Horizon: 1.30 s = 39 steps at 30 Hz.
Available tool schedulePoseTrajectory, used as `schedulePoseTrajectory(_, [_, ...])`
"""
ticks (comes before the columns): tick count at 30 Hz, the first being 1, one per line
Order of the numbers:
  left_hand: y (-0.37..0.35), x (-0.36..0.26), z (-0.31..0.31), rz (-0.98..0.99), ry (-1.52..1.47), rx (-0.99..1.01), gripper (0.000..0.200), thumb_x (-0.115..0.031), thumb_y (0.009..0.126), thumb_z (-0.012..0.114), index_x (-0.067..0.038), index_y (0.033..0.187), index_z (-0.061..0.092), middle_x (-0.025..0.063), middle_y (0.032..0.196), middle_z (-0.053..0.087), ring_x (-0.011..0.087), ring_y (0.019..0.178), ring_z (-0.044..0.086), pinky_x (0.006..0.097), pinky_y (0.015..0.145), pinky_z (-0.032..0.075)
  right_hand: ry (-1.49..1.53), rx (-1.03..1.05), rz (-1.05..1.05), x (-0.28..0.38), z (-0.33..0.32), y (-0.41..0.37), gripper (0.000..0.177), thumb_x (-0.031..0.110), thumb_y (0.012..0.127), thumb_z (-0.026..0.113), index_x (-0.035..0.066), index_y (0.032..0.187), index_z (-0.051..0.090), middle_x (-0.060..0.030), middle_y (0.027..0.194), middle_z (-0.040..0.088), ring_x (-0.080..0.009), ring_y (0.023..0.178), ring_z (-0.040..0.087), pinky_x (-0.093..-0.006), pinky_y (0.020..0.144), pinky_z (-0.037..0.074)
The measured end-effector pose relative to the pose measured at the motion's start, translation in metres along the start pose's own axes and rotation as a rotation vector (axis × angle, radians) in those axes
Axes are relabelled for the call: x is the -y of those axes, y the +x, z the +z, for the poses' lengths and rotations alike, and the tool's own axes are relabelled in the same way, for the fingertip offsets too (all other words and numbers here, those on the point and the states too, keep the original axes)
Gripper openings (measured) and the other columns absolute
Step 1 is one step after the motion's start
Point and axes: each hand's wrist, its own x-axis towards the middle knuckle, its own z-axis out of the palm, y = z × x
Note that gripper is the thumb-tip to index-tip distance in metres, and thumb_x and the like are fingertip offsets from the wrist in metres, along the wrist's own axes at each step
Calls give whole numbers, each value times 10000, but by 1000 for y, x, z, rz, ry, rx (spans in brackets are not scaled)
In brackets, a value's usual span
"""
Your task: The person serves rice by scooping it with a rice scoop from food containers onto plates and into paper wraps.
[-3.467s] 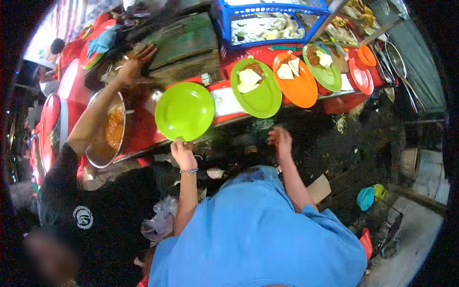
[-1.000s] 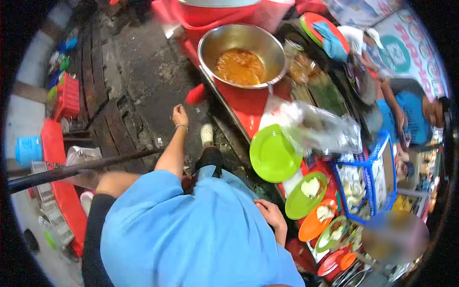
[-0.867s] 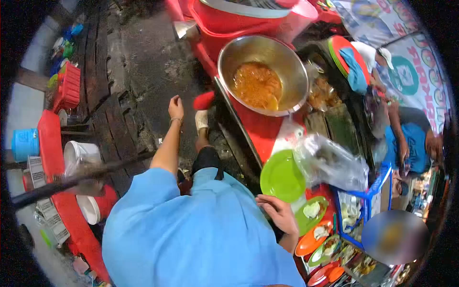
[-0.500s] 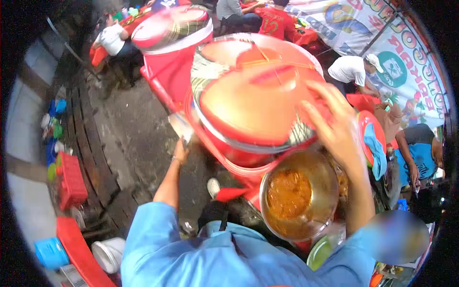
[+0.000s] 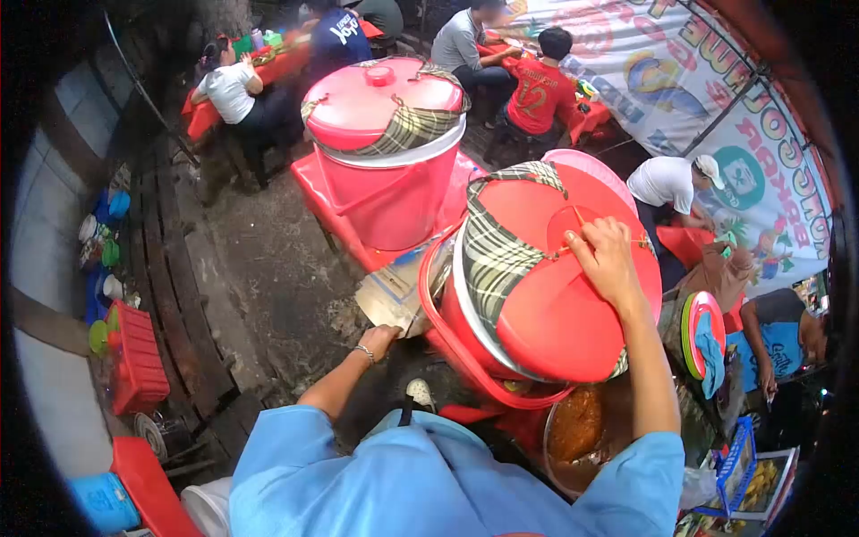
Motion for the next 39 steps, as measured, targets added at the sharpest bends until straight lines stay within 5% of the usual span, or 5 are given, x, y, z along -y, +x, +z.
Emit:
schedulePoseTrajectory(14, [42,54,-21,433,132,146,472,-566,695,682,-102,758,627,104,632,603,289,668,614,395,664,484,239,-325,185,14,-29,56,361,265,898,588,40,618,615,-73,548,539,-206,542,486,-337,751,341])
schedulePoseTrajectory(25, [63,72,-87,600,-339,421,264,-70,729,641,-61,987,587,145,885,628,339,866,614,422,771,493,-1,-115,-23,94,97,308,538,477,885,467,57,605,654,-155,628,613,-338,616,591,-441,720,411])
schedulePoseTrajectory(29, [32,143,-34,-133,-832,506,217,11,769,631,-36,971,567,177,894,635,351,842,620,421,723,491,34,-60,125,105,100,301,492,481,884,484,63,700,668,-153,705,638,-329,698,611,-444,738,433])
schedulePoseTrajectory(33, [33,84,-129,65,-332,232,119,-67,870,592,4,964,575,178,879,657,357,838,637,412,723,496,96,-291,-42,106,87,271,438,471,889,524,119,1140,595,-161,1028,614,-321,948,595,-468,868,444])
schedulePoseTrajectory(39, [20,77,-125,425,-278,434,137,-155,859,601,-71,950,661,151,854,669,324,776,651,392,690,507,321,-465,142,97,-43,130,324,228,886,557,-40,1065,592,-222,969,626,-321,913,623,-389,800,473])
